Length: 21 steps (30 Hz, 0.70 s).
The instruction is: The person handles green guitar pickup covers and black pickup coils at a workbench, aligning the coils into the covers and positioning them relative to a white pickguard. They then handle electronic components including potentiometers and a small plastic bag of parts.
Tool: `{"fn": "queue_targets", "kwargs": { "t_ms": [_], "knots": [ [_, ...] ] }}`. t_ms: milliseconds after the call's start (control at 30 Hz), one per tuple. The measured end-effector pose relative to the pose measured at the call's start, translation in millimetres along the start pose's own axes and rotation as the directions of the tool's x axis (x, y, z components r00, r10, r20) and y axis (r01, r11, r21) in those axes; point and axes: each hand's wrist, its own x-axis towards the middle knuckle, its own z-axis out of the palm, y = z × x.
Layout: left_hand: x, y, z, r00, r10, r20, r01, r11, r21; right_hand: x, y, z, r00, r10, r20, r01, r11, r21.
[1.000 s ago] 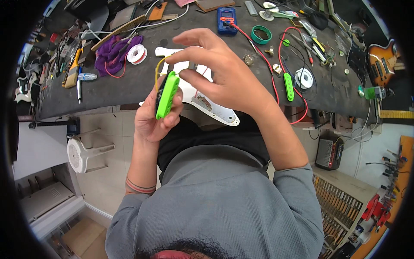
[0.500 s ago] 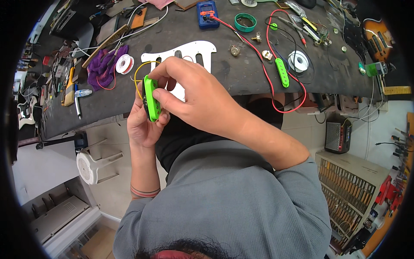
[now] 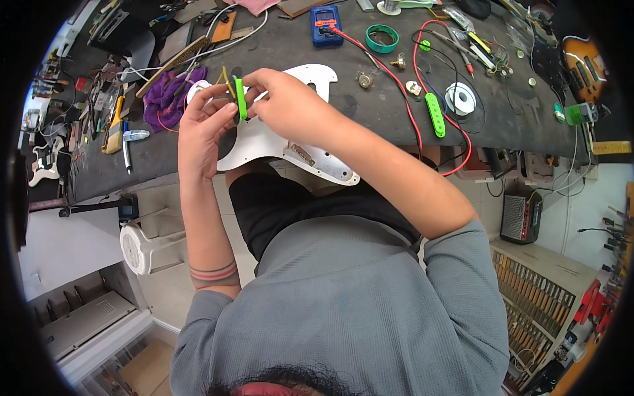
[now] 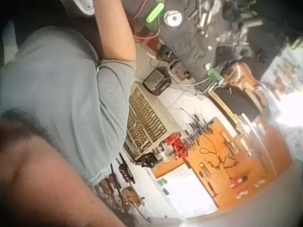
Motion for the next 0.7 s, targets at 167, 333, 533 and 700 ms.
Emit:
{"fn": "queue_targets", "kwargs": {
  "t_ms": [167, 333, 533, 700],
  "knots": [
    [12.7, -2.1, -1.7, 0.999, 0.029, -0.023, -0.022, 0.964, 0.267, 8.5, 1.6, -3.8, 0.96, 0.216, 0.177, -0.239, 0.964, 0.121],
    [13.0, -4.4, 1.6, 1.0, 0.024, -0.011, -0.017, 0.912, 0.411, -2.1, -15.8, -7.2, 0.949, 0.251, 0.194, -0.27, 0.959, 0.082],
    [8.8, -7.3, 13.8, 0.997, 0.043, -0.06, -0.003, 0.837, 0.547, -6.9, -9.5, -7.1, 0.955, 0.28, 0.101, -0.288, 0.955, 0.077],
    [5.5, -10.6, 15.7, 0.994, 0.088, -0.072, -0.025, 0.788, 0.615, 5.8, -6.7, -21.2, 0.933, 0.284, 0.221, -0.266, 0.958, -0.108]
  ]
}}
